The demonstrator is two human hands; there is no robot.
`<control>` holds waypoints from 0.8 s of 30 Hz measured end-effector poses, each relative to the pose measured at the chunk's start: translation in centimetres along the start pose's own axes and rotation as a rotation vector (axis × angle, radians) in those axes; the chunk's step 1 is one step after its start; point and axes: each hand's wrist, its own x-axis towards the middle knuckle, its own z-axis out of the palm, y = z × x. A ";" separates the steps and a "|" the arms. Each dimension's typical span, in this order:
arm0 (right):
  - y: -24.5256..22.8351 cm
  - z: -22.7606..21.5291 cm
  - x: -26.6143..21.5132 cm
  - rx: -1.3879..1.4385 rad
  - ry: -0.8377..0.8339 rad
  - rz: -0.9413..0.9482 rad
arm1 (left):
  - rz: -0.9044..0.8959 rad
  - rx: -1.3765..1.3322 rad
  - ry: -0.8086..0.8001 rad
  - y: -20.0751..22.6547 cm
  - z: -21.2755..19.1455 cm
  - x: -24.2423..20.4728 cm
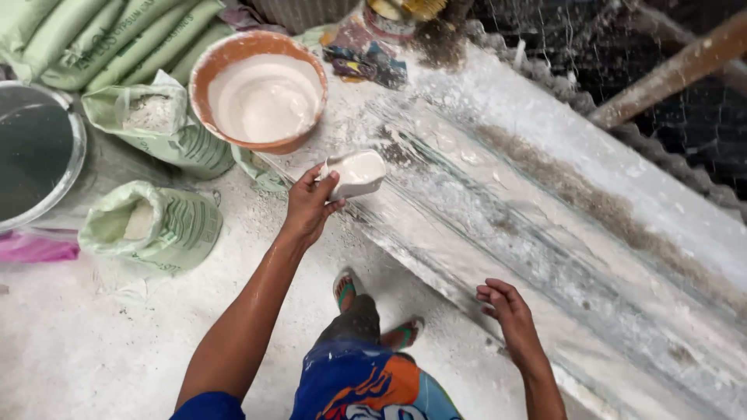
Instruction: Applying reinforcement fibers and plaster mixture into a cornice mold.
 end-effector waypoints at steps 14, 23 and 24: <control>7.6 0.4 -8.7 0.261 0.330 -0.022 | 0.260 0.480 -0.133 -4.3 -5.1 6.1; 7.9 1.0 -13.7 0.371 0.498 -0.133 | 0.422 0.685 -0.232 -4.4 -6.4 8.0; 8.4 1.0 -14.1 0.379 0.507 -0.129 | 0.417 0.691 -0.243 -4.4 -6.1 8.3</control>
